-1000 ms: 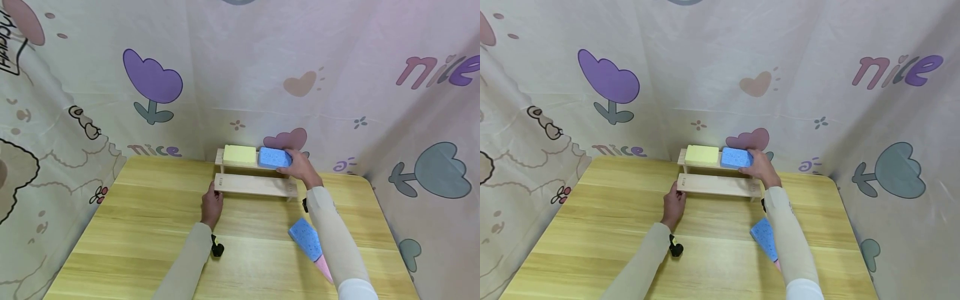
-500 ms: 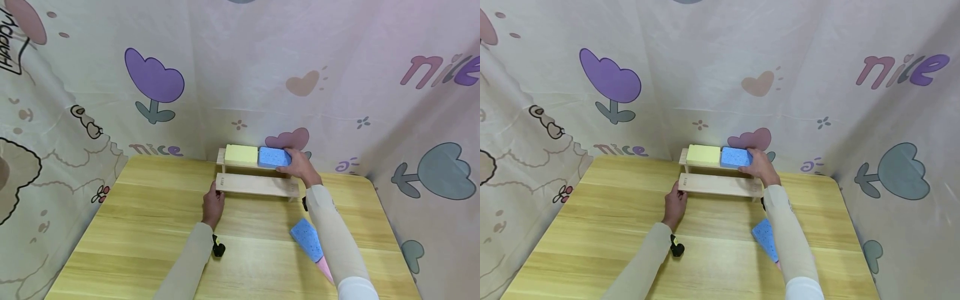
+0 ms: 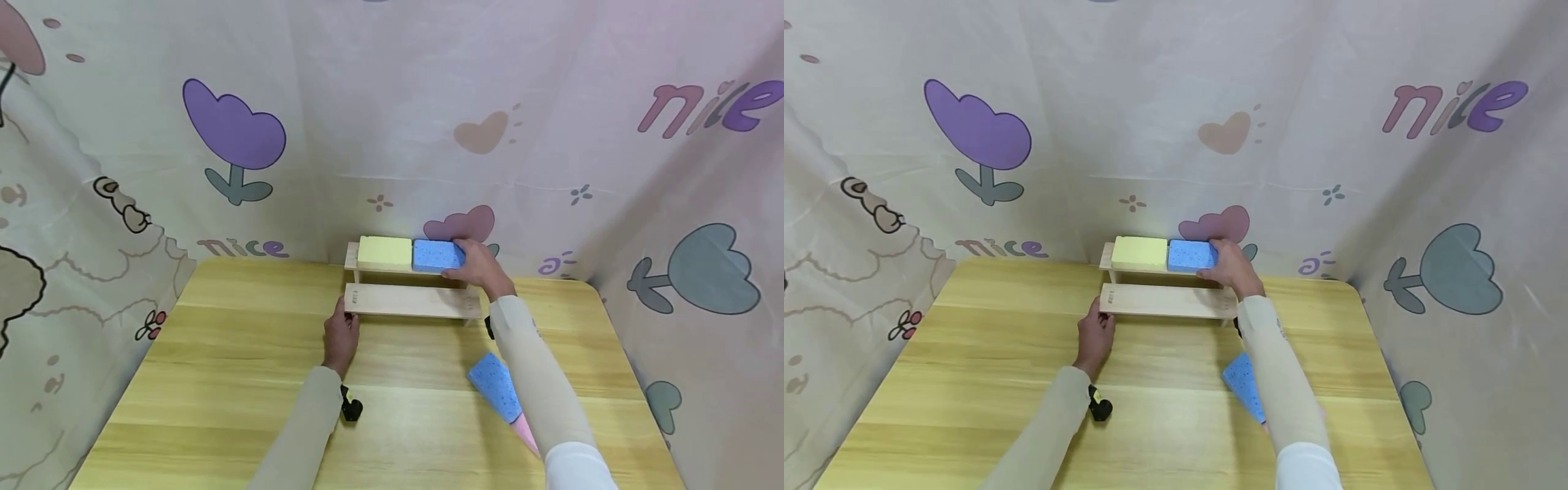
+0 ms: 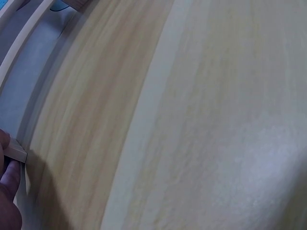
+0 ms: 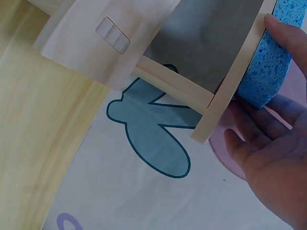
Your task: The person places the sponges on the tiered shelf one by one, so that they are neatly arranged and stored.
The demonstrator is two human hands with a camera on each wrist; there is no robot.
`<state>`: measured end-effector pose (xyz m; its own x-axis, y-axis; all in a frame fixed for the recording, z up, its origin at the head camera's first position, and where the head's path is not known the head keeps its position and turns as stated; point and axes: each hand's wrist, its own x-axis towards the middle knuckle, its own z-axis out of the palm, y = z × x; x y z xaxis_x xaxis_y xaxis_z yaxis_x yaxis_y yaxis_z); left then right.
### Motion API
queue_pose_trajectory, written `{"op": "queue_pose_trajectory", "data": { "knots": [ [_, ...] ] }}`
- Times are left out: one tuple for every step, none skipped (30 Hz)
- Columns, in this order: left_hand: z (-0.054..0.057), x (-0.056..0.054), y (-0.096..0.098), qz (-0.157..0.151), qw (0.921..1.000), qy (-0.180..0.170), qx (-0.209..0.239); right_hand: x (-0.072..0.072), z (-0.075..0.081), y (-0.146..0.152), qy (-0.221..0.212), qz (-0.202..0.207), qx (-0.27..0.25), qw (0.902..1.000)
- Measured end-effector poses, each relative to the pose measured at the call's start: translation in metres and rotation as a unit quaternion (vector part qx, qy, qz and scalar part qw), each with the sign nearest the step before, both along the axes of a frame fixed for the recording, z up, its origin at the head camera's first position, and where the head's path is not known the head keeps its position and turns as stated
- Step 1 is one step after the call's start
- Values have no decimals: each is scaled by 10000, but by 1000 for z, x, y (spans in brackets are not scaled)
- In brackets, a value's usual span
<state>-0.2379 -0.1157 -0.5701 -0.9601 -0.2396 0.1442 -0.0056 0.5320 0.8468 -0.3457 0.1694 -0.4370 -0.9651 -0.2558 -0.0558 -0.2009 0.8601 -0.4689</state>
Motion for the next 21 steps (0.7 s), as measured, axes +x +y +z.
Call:
{"op": "queue_pose_trajectory", "data": {
  "knots": [
    [0,0,0,-24,10000,-12,-15,0,0,0,-12,-20,29,10000],
    [-1,0,0,-36,10000,-19,-30,-1,1,-1,-27,-26,55,10000],
    [-1,0,0,-32,10000,-16,-32,-1,1,-1,-40,-42,70,10000],
    [-1,0,0,-22,10000,-1,-38,-1,1,-1,-54,-44,82,9999],
    [-2,-1,0,-12,10000,16,-47,-2,1,-2,-64,-42,90,9999],
    [-1,-1,0,2,10000,30,-47,-2,2,-2,-75,-40,95,9999],
    [-2,-1,0,13,10000,55,-66,-2,2,-2,-86,-33,92,9999],
    [-2,-1,1,20,9999,84,-88,-2,3,-2,-87,-25,98,9999],
    [-2,-2,1,20,9999,113,-110,-2,3,-2,-91,-20,109,9999],
    [-2,-2,1,29,9998,127,-125,-2,3,-2,-100,-9,124,9999],
    [-3,-2,0,29,9998,148,-146,-3,3,-2,-105,-9,135,9999],
    [-3,-2,0,30,9998,155,-156,-3,3,-2,-104,-8,149,9998],
    [-3,-2,0,28,9997,150,-169,-3,3,-2,-101,-12,159,9998],
    [-3,-2,0,22,9997,147,-171,-3,3,-2,-99,-13,164,9998],
    [-3,-2,0,21,9998,135,-150,-3,3,-2,-104,-13,169,9998],
    [-3,-2,0,21,9998,128,-115,-3,2,-3,-110,-13,174,9998],
    [-3,-2,0,15,9999,133,-94,-3,2,-3,-114,-20,173,9998],
    [-2,-1,0,13,9999,138,-87,-3,2,-3,-122,-18,181,9998],
    [-2,-1,0,13,9999,151,-65,-3,2,-3,-136,-19,171,9998],
    [-2,-1,0,16,9998,174,-65,-3,2,-4,-146,-18,160,9998],
    [-2,-1,0,18,9998,196,-77,-3,2,-3,-152,-20,156,9998]
  ]
}}
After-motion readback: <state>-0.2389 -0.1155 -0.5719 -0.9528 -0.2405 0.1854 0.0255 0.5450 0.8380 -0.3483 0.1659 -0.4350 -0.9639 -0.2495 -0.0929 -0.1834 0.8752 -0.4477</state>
